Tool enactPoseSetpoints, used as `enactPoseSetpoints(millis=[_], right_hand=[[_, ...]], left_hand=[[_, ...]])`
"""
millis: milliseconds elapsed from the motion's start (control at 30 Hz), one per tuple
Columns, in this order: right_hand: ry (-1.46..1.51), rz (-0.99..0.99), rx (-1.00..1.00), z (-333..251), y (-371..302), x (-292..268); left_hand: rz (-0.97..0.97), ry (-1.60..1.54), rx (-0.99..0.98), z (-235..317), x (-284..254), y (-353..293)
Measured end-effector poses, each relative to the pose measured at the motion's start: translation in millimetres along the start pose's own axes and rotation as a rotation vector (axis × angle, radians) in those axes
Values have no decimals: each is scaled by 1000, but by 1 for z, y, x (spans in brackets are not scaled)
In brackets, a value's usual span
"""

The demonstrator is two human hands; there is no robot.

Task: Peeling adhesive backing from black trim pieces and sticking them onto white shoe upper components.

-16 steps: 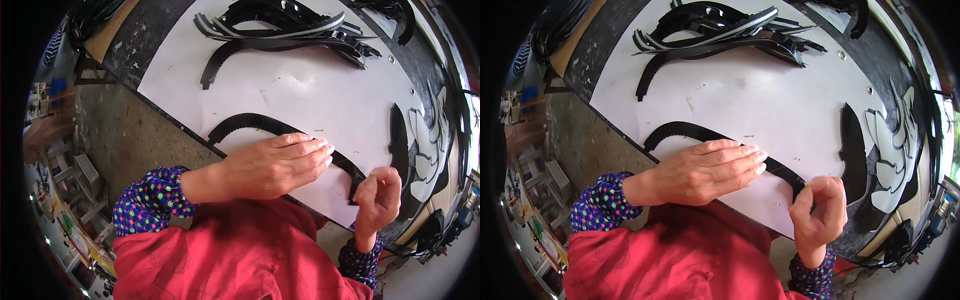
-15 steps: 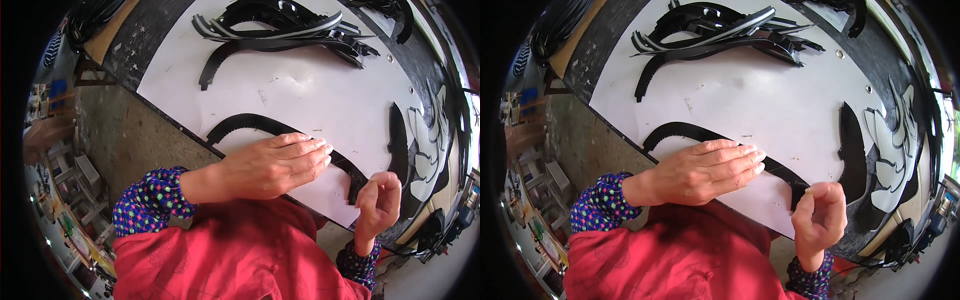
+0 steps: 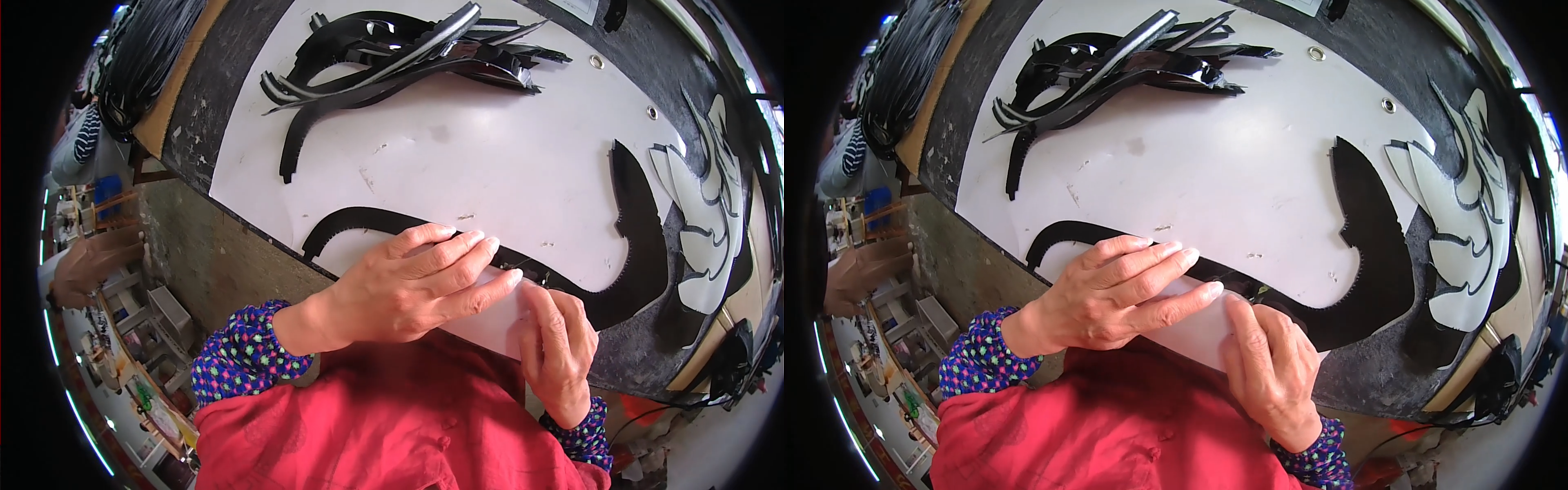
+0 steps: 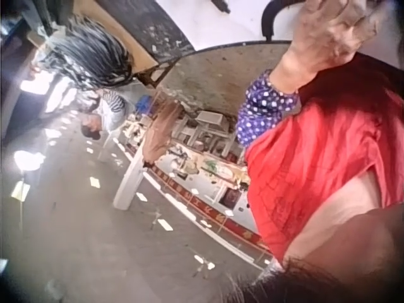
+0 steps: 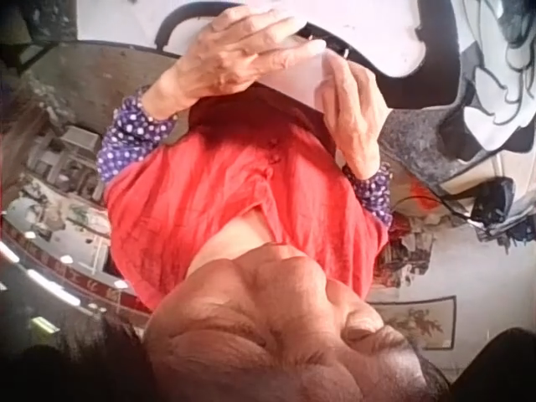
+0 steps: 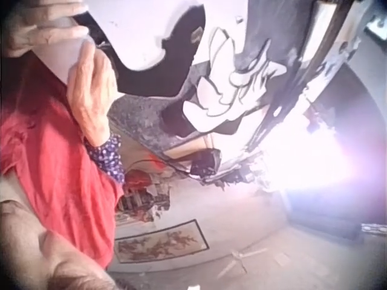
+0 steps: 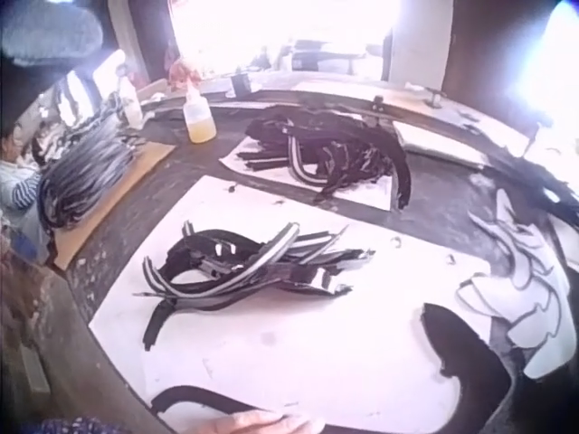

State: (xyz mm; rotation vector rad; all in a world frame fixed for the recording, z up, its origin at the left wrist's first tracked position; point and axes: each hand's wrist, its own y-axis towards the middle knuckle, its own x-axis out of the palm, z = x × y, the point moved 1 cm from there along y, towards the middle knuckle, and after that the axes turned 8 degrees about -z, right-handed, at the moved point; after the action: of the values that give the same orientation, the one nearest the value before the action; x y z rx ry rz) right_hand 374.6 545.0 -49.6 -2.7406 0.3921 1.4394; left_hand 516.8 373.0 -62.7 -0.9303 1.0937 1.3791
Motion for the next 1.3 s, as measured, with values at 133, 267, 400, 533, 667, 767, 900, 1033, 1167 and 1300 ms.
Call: enactPoseSetpoints(millis=[133, 267, 400, 533, 667, 767, 900, 1033, 1167, 1300], right_hand=[[-26, 16, -1, 4, -3, 2], [-7, 21, 10, 7, -3, 5], [-30, 38, 18, 8, -3, 7], [-35, 51, 14, 9, -3, 8], [-26, 45, 11, 9, -3, 7], [-30, 76, 22, 9, -3, 11], [-22, 119, 14, 11, 0, 15], [-68, 83, -3, 9, 0, 15], [-91, 106, -23, 10, -1, 16], [-83, 110, -27, 11, -3, 17]], left_hand=[[-19, 16, -1, 2, -1, 6], [-33, 74, 31, -2, -2, 5], [-4, 107, 52, -2, -1, 7], [-1, 108, 63, -3, -1, 8], [-15, 33, 45, -3, -5, 6], [-17, -132, -37, -2, -7, 7], [21, -329, -173, 0, -10, 13], [61, -309, -221, 6, -18, 23], [78, -329, -217, 14, -6, 32], [67, -331, -290, 18, -8, 37]])
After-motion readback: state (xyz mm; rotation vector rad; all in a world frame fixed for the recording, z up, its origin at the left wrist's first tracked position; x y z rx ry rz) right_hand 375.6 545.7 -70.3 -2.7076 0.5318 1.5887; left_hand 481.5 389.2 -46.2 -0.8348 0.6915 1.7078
